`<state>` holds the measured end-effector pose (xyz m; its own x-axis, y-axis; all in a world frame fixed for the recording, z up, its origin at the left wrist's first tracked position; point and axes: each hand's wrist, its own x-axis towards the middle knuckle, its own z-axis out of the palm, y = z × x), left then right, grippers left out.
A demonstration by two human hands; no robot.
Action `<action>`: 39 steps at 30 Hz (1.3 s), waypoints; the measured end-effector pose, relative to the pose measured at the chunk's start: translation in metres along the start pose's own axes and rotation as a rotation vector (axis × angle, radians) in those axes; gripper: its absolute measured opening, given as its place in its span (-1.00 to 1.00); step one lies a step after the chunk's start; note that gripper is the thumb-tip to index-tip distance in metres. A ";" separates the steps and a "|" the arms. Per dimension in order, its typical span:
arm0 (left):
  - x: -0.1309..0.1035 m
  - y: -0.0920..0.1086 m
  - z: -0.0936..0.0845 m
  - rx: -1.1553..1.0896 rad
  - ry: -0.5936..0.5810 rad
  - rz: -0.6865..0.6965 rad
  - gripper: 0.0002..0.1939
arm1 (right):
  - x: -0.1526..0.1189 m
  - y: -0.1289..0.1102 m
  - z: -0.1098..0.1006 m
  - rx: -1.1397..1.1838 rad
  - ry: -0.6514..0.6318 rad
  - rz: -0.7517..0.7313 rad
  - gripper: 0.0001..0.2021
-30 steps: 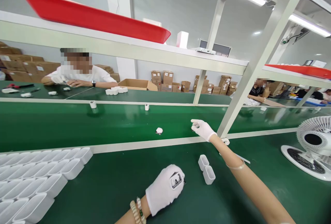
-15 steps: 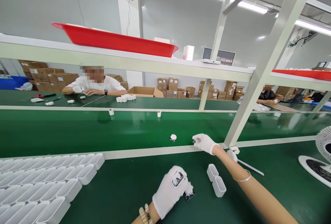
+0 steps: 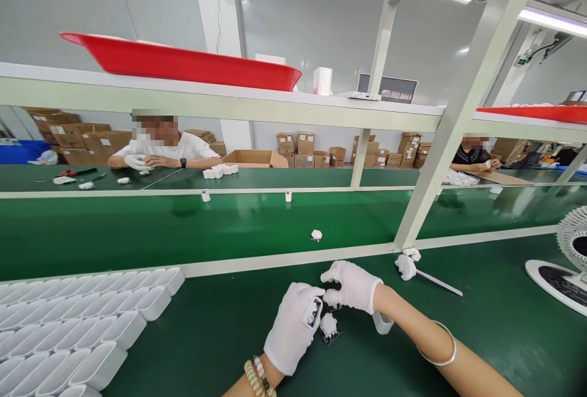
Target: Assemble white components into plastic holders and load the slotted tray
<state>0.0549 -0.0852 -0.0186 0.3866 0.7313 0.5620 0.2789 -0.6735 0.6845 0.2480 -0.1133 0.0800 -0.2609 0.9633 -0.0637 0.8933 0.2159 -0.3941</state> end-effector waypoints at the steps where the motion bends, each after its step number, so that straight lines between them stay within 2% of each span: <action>1: 0.001 -0.001 0.001 0.021 0.001 0.006 -0.81 | -0.003 -0.004 -0.003 -0.007 0.043 -0.012 -0.82; 3: 0.002 -0.003 0.002 0.063 0.003 0.011 -0.89 | -0.011 -0.014 -0.005 -0.031 0.114 -0.096 -0.78; 5: 0.003 -0.003 0.005 0.102 0.000 0.012 -0.93 | -0.019 -0.025 -0.003 -0.081 0.162 -0.250 -0.78; 7: 0.003 0.000 0.006 0.129 -0.008 0.018 -0.87 | -0.023 -0.032 0.003 -0.128 0.180 -0.387 -0.83; 9: 0.004 0.006 0.006 0.157 -0.034 0.028 -0.83 | -0.024 -0.035 0.009 -0.139 0.147 -0.442 -0.89; 13: 0.009 0.020 0.001 0.260 -0.136 -0.013 -0.79 | -0.022 -0.035 0.013 -0.083 0.048 -0.486 -0.93; 16: 0.013 0.022 -0.004 0.271 -0.178 -0.054 -0.81 | -0.022 -0.034 0.010 -0.045 0.088 -0.449 -0.86; 19: 0.013 0.016 -0.003 0.145 -0.155 -0.103 -0.85 | -0.025 -0.033 0.008 -0.052 0.138 -0.361 -0.78; 23: 0.010 0.008 0.000 -0.063 -0.107 -0.185 -0.91 | -0.024 -0.025 0.013 -0.130 0.130 -0.290 -0.73; 29: 0.011 0.014 -0.002 -0.251 -0.095 -0.218 -0.87 | -0.019 -0.019 0.028 -0.349 0.179 -0.404 -0.74; 31: 0.012 0.017 -0.002 -0.269 -0.120 -0.231 -0.88 | -0.020 -0.024 0.027 -0.390 0.169 -0.460 -0.73; 33: 0.011 0.018 -0.002 -0.259 -0.124 -0.260 -0.89 | -0.018 -0.025 0.017 -0.354 0.164 -0.498 -0.71; 35: 0.009 0.017 -0.004 -0.278 -0.109 -0.281 -0.84 | -0.011 -0.015 -0.002 -0.182 0.205 -0.396 -0.69; 36: 0.009 0.016 -0.005 -0.296 -0.100 -0.292 -0.80 | -0.005 -0.005 -0.014 -0.067 0.250 -0.286 -0.64; 37: 0.009 0.015 -0.006 -0.310 -0.095 -0.308 -0.74 | 0.003 0.009 -0.026 0.075 0.304 -0.097 -0.59; 39: 0.015 0.011 -0.008 -0.303 -0.079 -0.347 -0.65 | 0.020 0.042 -0.048 0.128 0.419 0.145 -0.54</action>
<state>0.0570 -0.0805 0.0007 0.3843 0.8897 0.2466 0.1388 -0.3197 0.9373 0.2976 -0.0773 0.1059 0.0574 0.9692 0.2395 0.8502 0.0783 -0.5206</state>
